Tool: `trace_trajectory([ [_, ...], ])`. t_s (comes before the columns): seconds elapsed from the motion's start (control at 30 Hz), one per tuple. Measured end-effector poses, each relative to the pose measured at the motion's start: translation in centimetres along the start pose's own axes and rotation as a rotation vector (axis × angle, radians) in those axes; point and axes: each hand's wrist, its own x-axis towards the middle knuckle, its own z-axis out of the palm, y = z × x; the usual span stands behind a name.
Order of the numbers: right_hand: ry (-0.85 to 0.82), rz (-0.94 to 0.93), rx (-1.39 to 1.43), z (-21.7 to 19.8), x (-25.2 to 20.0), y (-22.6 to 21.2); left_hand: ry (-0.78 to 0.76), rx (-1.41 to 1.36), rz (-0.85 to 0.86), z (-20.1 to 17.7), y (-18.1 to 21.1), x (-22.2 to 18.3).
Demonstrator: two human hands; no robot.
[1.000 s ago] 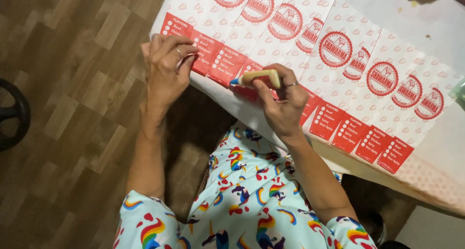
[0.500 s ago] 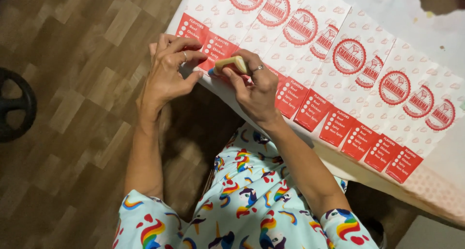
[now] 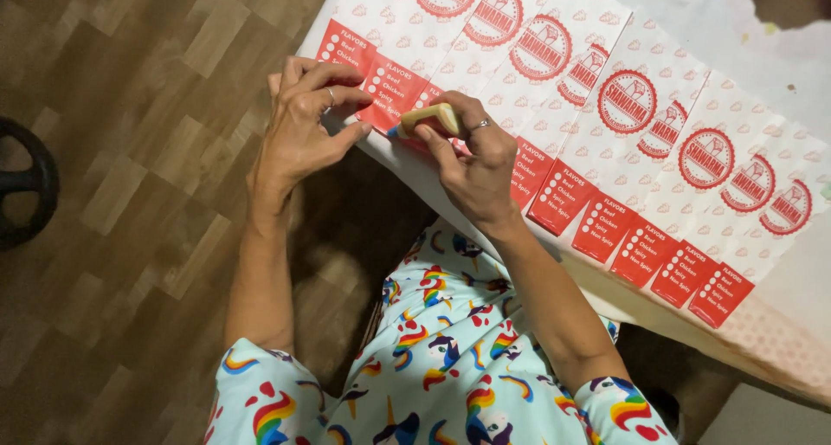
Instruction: The person organizes and glues paper shawarma wrappers on a table. The person aligns the printed paper sleeves, applies adhesive from a small bottle to the edges of the papers one by one, and presses the seams together by hand.
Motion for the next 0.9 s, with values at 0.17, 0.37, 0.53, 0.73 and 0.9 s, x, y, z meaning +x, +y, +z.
trace_trajectory([
  [0.17, 0.033, 0.015, 0.081, -0.8, 0.3, -1.4, 0.058, 0.024, -0.076, 0.9, 0.5, 0.3],
  [0.37, 0.035, -0.003, 0.017, 0.3, -0.1, -0.8, 0.064, 0.047, -0.129, 1.2, 0.7, 0.6],
  [0.53, 0.061, -0.012, -0.006, 2.0, 0.5, -0.7, 0.051, -0.009, -0.139, 0.6, 1.3, 0.6],
  [0.73, 0.063, -0.029, 0.039, 3.5, 1.4, -0.9, 0.012, -0.001, -0.15, 0.6, 1.2, 0.6],
  [0.9, 0.027, -0.016, 0.05, 0.6, 0.3, -0.4, 0.04, 0.015, -0.121, 0.7, 1.0, 0.5],
])
